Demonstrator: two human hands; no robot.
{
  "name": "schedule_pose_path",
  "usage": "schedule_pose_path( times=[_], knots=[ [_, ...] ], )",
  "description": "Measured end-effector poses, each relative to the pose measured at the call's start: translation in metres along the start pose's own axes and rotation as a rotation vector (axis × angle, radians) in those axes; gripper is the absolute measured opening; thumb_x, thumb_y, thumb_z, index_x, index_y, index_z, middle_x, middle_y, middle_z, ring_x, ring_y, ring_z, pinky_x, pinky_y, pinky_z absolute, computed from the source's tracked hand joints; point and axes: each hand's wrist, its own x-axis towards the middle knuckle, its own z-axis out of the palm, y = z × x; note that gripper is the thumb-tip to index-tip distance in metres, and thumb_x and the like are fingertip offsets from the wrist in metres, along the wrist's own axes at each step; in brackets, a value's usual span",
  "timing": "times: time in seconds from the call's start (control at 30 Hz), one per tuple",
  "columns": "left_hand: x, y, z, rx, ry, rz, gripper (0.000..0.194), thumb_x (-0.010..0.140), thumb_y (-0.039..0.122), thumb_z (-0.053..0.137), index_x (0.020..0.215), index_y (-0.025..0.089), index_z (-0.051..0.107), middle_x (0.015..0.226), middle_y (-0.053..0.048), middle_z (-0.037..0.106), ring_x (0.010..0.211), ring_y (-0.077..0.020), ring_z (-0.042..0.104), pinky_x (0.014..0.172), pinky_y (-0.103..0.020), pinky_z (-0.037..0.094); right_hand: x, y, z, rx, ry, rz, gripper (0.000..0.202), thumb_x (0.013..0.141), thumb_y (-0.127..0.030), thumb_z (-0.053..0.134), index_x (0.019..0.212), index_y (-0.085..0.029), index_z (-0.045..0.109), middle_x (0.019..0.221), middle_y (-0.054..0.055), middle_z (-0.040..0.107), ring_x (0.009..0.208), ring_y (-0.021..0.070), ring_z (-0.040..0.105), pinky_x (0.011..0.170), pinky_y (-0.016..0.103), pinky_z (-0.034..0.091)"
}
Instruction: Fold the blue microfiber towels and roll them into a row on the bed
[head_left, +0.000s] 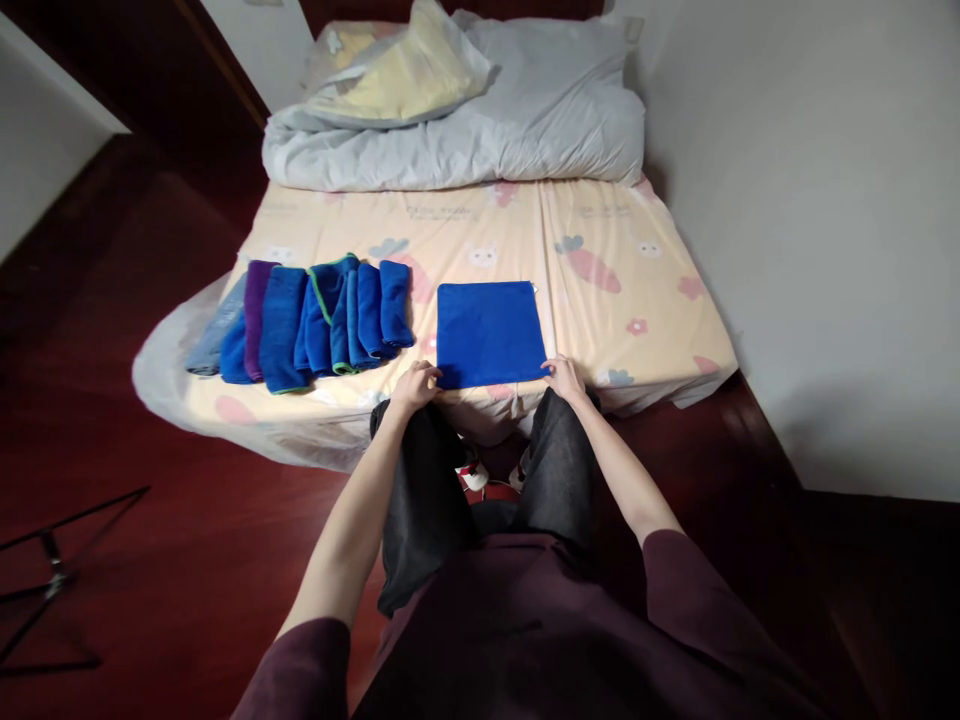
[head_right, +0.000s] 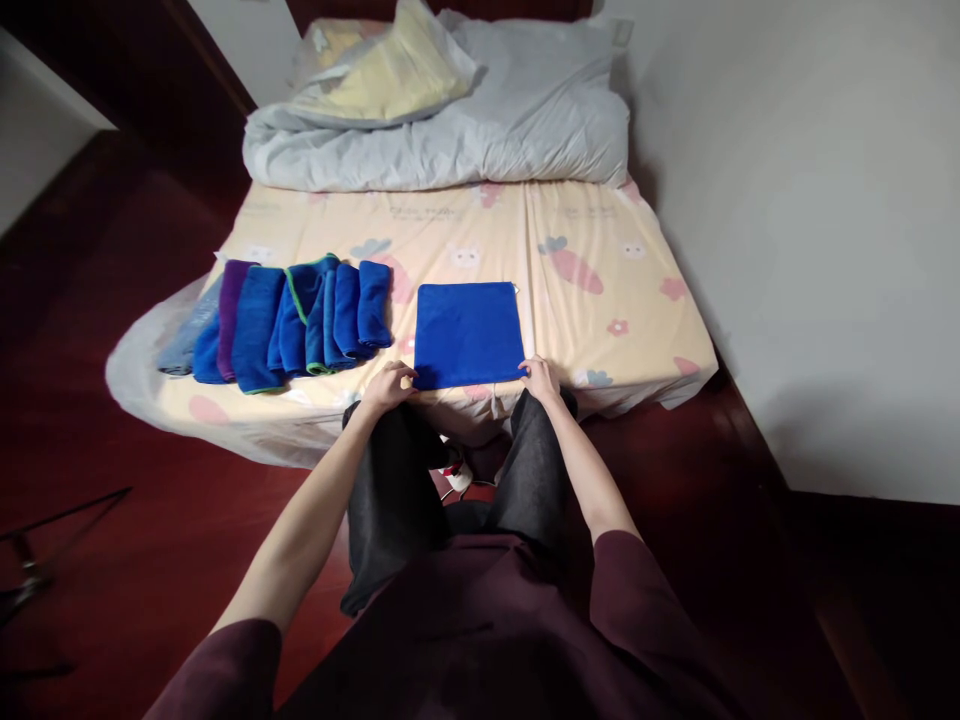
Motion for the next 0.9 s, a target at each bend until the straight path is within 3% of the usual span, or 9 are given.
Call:
schedule_pose_path(
  times=[0.17, 0.27, 0.43, 0.63, 0.8, 0.9],
  knots=[
    [0.008, 0.010, 0.011, 0.130, -0.125, 0.202, 0.042, 0.075, 0.010, 0.062, 0.114, 0.019, 0.077, 0.115, -0.013, 0.072, 0.115, -0.0310, 0.064, 0.105, -0.043, 0.053, -0.005, -0.005, -0.005, -0.086, 0.003, -0.045, 0.020, 0.086, -0.014, 0.074, 0.101, -0.023, 0.083, 0.121, 0.009, 0.063, 0.111, 0.0255, 0.065, 0.102, 0.039, 0.056],
    [0.011, 0.014, 0.017, 0.199, -0.148, 0.239, 0.048, 0.078, 0.005, 0.056, 0.121, 0.018, 0.075, 0.119, -0.013, 0.072, 0.117, -0.0287, 0.064, 0.104, -0.040, 0.053, -0.006, -0.009, -0.007, -0.113, -0.023, -0.140, 0.023, 0.087, -0.010, 0.071, 0.102, -0.023, 0.083, 0.123, 0.009, 0.065, 0.118, 0.0262, 0.062, 0.110, 0.041, 0.052],
    [0.007, 0.018, 0.015, 0.271, -0.150, 0.207, 0.046, 0.085, 0.005, 0.050, 0.122, 0.018, 0.074, 0.117, -0.014, 0.071, 0.112, -0.0262, 0.065, 0.099, -0.035, 0.054, -0.004, -0.016, -0.007, -0.144, -0.117, -0.218, 0.037, 0.087, -0.002, 0.064, 0.112, -0.024, 0.081, 0.119, 0.008, 0.073, 0.124, 0.0258, 0.060, 0.114, 0.042, 0.048],
    [0.001, 0.031, 0.012, 0.352, -0.144, 0.180, 0.032, 0.092, 0.011, 0.049, 0.111, 0.014, 0.075, 0.112, -0.018, 0.069, 0.111, -0.0297, 0.063, 0.097, -0.039, 0.056, -0.005, -0.024, -0.009, -0.180, -0.126, -0.072, 0.033, 0.092, -0.005, 0.061, 0.113, -0.022, 0.080, 0.125, 0.010, 0.072, 0.119, 0.0240, 0.066, 0.112, 0.036, 0.050],
    [-0.002, 0.031, 0.011, 0.252, -0.086, 0.084, 0.032, 0.091, 0.011, 0.047, 0.105, 0.015, 0.076, 0.107, -0.018, 0.070, 0.108, -0.0292, 0.066, 0.098, -0.041, 0.057, -0.009, -0.024, -0.008, -0.142, -0.074, 0.010, 0.030, 0.095, -0.008, 0.060, 0.113, -0.020, 0.080, 0.125, 0.012, 0.072, 0.114, 0.0256, 0.069, 0.110, 0.039, 0.052],
    [-0.002, 0.026, 0.010, 0.088, 0.002, 0.028, 0.035, 0.088, 0.013, 0.048, 0.110, 0.015, 0.075, 0.110, -0.016, 0.072, 0.108, -0.0284, 0.068, 0.102, -0.042, 0.056, -0.012, -0.023, -0.005, -0.093, -0.018, -0.024, 0.031, 0.095, -0.008, 0.056, 0.112, -0.019, 0.079, 0.123, 0.013, 0.073, 0.113, 0.0260, 0.070, 0.110, 0.040, 0.053]
  ],
)
